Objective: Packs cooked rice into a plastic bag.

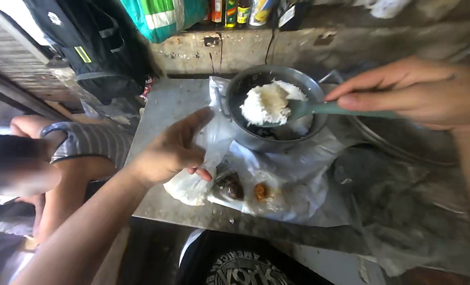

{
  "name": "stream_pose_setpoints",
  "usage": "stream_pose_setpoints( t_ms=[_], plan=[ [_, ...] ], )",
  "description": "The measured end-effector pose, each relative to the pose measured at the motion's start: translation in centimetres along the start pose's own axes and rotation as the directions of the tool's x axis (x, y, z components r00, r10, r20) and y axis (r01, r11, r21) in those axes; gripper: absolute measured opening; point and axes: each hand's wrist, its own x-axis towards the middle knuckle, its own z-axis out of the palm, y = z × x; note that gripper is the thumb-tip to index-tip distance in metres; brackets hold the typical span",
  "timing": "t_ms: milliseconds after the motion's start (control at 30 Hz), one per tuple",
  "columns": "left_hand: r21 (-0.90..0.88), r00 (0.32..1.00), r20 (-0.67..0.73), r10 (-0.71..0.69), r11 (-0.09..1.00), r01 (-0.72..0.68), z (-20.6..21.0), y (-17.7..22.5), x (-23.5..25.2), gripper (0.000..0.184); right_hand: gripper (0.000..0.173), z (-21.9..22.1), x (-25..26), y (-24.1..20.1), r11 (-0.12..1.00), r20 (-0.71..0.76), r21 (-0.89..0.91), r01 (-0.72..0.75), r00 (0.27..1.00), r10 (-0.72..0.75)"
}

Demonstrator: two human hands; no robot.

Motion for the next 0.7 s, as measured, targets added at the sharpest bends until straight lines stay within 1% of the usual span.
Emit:
stream_pose_setpoints(
  t_ms=[100,167,333,400,467,567,633,700],
  plan=[
    [-0.003,1.0,-0.004,0.002,1.0,-0.002,-0.1,0.0,-0.2,0.103,0.021,3.2,0.8,-2.2,0.998,0.065,0.069,-0.003,0.998,-0.002],
    [0.025,1.0,-0.023,0.006,1.0,-0.006,-0.1,0.0,-0.6,0.105,0.019,5.5,1.5,-2.8,0.996,0.101,0.092,0.002,0.995,-0.012],
    [0.208,0.996,-0.087,-0.004,0.978,0.022,-0.6,1.0,-2.7,0.105,0.017,10.0,3.4,-3.4,0.999,0.136,0.0,0.038,0.99,-0.037],
    [0.269,0.996,-0.086,-0.015,0.962,0.038,-0.9,1.4,-3.6,0.107,0.018,11.3,4.5,-4.1,0.998,0.145,-0.028,0.062,0.988,-0.057],
    [0.322,0.995,-0.098,-0.008,0.946,0.039,-1.2,1.6,-4.3,0.11,0.016,12.4,5.7,-5.9,0.994,0.171,-0.105,0.031,0.985,-0.013],
    [0.314,0.998,-0.064,0.02,0.949,0.001,-1.7,1.4,-5.3,0.106,0.017,13.9,8.1,-9.6,0.948,0.248,-0.317,-0.005,0.965,0.088],
    [0.323,0.998,-0.06,0.014,0.946,0.006,-2.8,1.7,-5.3,0.102,0.021,15.2,9.9,-12.3,0.882,0.287,-0.47,-0.034,0.939,0.189],
    [0.334,0.998,-0.058,0.031,0.942,-0.01,-4.0,2.0,-5.2,0.098,0.026,16.8,11.8,-15.8,0.753,0.296,-0.654,-0.067,0.894,0.337]
  ],
)
